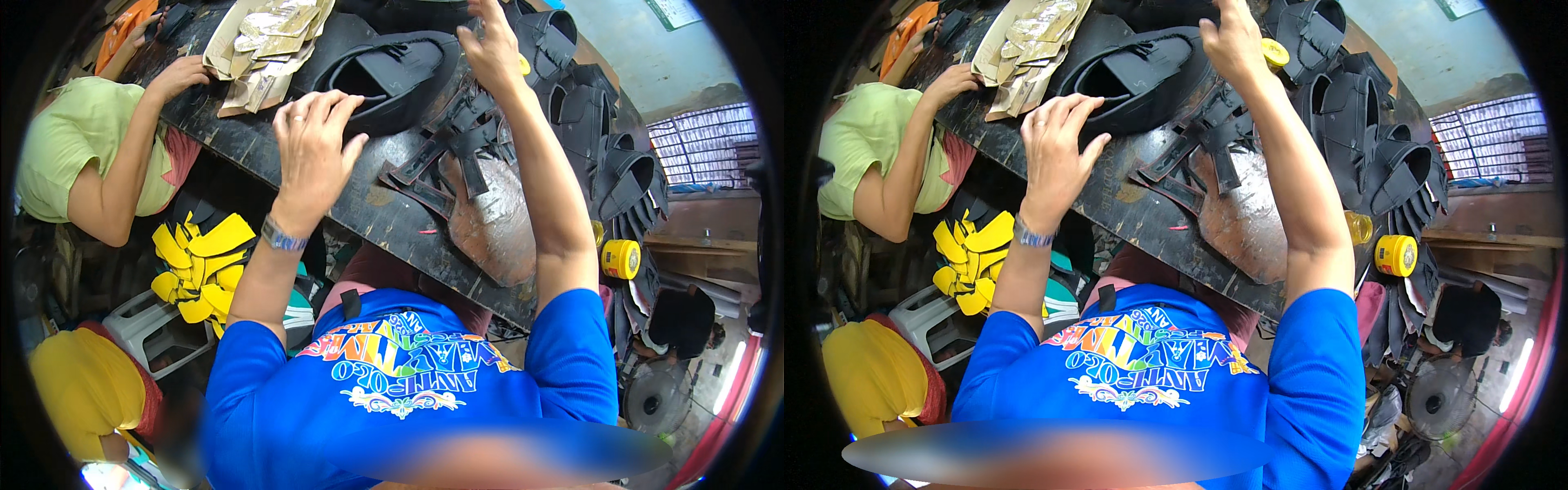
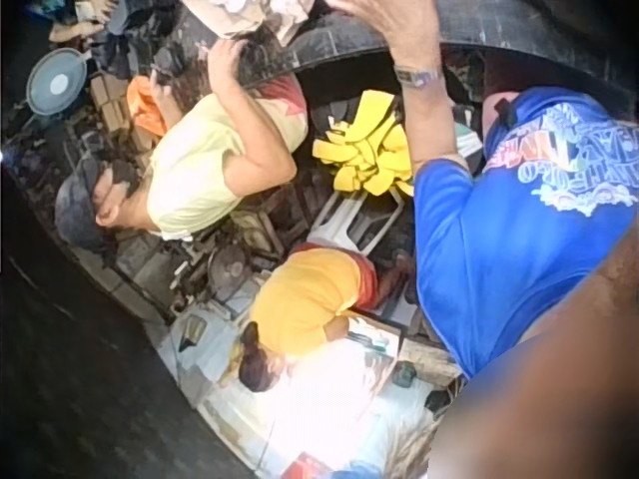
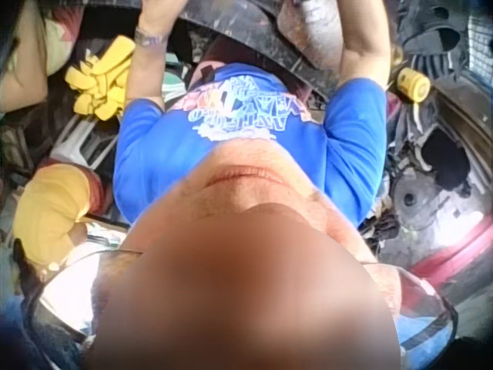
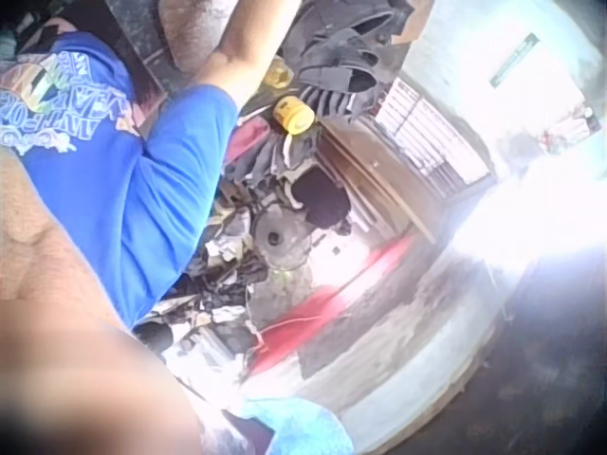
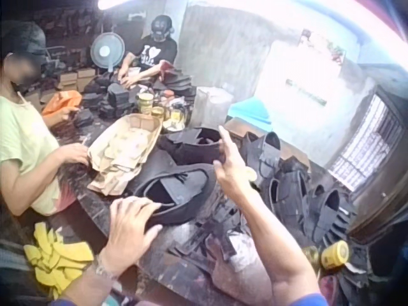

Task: The person applies a yellow adhesive from a small jar to the edges of black shoe parts using a small applicator. They repeatedly dip the applicator into the jar and spread the adhesive along seams, then place the treated parts on the workbench. The person also handles loose black rubber strips, folding and arranging them on the table.

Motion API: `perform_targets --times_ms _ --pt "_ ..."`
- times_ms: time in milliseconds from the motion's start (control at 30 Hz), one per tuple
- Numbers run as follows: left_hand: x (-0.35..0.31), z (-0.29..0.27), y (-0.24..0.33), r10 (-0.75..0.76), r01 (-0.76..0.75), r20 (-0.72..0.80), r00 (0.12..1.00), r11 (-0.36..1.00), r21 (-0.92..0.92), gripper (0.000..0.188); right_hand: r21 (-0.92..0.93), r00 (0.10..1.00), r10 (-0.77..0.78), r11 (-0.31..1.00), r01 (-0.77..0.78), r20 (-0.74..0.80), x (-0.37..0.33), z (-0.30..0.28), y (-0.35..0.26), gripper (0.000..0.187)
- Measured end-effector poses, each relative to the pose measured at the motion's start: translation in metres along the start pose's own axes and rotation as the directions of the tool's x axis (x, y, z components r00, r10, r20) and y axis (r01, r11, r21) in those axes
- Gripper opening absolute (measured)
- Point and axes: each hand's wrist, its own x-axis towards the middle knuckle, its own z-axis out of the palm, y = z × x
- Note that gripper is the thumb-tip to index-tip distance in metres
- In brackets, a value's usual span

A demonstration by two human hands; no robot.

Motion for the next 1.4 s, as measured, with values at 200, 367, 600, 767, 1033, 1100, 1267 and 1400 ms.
perform_targets --times_ms 200,367,600,767,1033,1100,1267,1400 --pt "-0.001 0.024 -0.021 0.035 -0.033 0.036 0.999 0.998 -0.054 0.018 0.031 0.99 -0.13 0.991 0.129 0.051 -0.116 -0.038 -0.042 0.083" --pt "-0.009 0.007 -0.012 0.072 -0.117 -0.213 0.974 0.972 -0.203 0.017 0.147 0.996 0.09 0.985 -0.092 0.025 -0.2 -0.07 -0.069 0.085" --pt "-0.041 -0.036 0.027 0.161 -0.221 -0.17 0.972 0.87 -0.44 0.023 0.308 0.886 0.118 0.951 0.029 -0.449 -0.267 -0.109 -0.104 0.085" --pt "-0.054 -0.03 0.068 0.229 -0.137 0.037 0.973 0.696 -0.705 0.024 0.3 0.84 0.107 0.952 0.068 -0.532 -0.283 -0.128 -0.105 0.083" --pt "-0.062 0.017 0.122 0.535 -0.391 0.076 0.841 0.699 -0.598 0.032 0.181 0.773 0.135 0.983 -0.027 -0.619 -0.324 -0.173 -0.075 0.038" --pt "-0.066 0.027 0.129 0.491 -0.336 0.082 0.867 0.698 -0.633 0.034 -0.036 0.775 0.093 0.988 -0.147 -0.625 -0.328 -0.199 -0.055 0.021" --pt "-0.1 0.034 0.138 0.185 -0.097 0.05 0.982 0.707 -0.701 0.052 -0.441 0.916 0.194 0.828 -0.345 -0.352 -0.325 -0.25 0.012 0.038" --pt "-0.139 0.031 0.139 0.008 0.101 0.139 0.99 0.648 -0.755 0.054 -0.824 0.985 -0.053 0.556 -0.106 -0.163 -0.316 -0.265 0.058 0.04"
